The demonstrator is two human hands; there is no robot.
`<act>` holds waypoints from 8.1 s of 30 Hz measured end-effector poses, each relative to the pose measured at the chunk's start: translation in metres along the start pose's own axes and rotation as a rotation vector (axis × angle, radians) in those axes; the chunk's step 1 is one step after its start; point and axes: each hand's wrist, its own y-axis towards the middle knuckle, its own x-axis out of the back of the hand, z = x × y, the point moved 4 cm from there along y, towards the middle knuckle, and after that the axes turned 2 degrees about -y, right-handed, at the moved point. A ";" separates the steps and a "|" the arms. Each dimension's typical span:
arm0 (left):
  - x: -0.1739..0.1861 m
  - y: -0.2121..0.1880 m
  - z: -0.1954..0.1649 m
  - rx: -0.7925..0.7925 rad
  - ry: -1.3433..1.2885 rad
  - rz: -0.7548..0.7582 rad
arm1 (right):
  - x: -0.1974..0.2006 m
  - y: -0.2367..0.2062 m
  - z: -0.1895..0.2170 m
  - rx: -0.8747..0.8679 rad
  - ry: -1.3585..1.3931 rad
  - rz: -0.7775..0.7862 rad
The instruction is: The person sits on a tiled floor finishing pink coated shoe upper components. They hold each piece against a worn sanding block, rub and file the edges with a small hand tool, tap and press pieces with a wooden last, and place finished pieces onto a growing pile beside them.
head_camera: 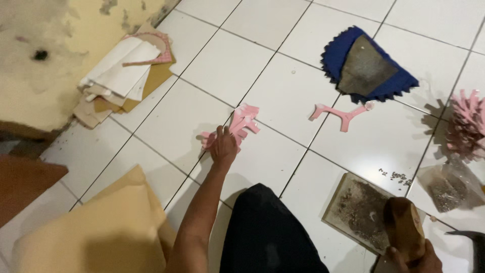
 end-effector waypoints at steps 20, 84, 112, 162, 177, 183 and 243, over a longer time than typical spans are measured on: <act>-0.034 -0.116 -0.179 0.373 -1.493 0.622 | 0.037 -0.024 0.064 0.070 0.341 -0.381; -0.133 -0.210 -0.142 -0.036 -0.525 0.520 | -0.020 -0.056 0.121 0.366 -0.061 0.040; -0.089 -0.252 -0.223 -0.405 -0.818 0.500 | -0.020 -0.067 0.126 0.430 -0.124 0.037; -0.128 -0.253 -0.214 -0.481 -0.770 0.527 | 0.033 -0.048 0.020 -0.138 0.189 -0.142; -0.132 -0.248 -0.212 -0.331 -0.850 0.590 | 0.066 -0.095 0.018 -0.667 1.622 -0.013; -0.135 -0.250 -0.210 -0.343 -0.822 0.575 | 0.063 -0.090 0.035 -0.637 1.454 -0.025; 0.013 -0.309 -0.270 -0.408 -1.211 0.542 | 0.231 -0.211 -0.199 -0.620 0.762 -0.985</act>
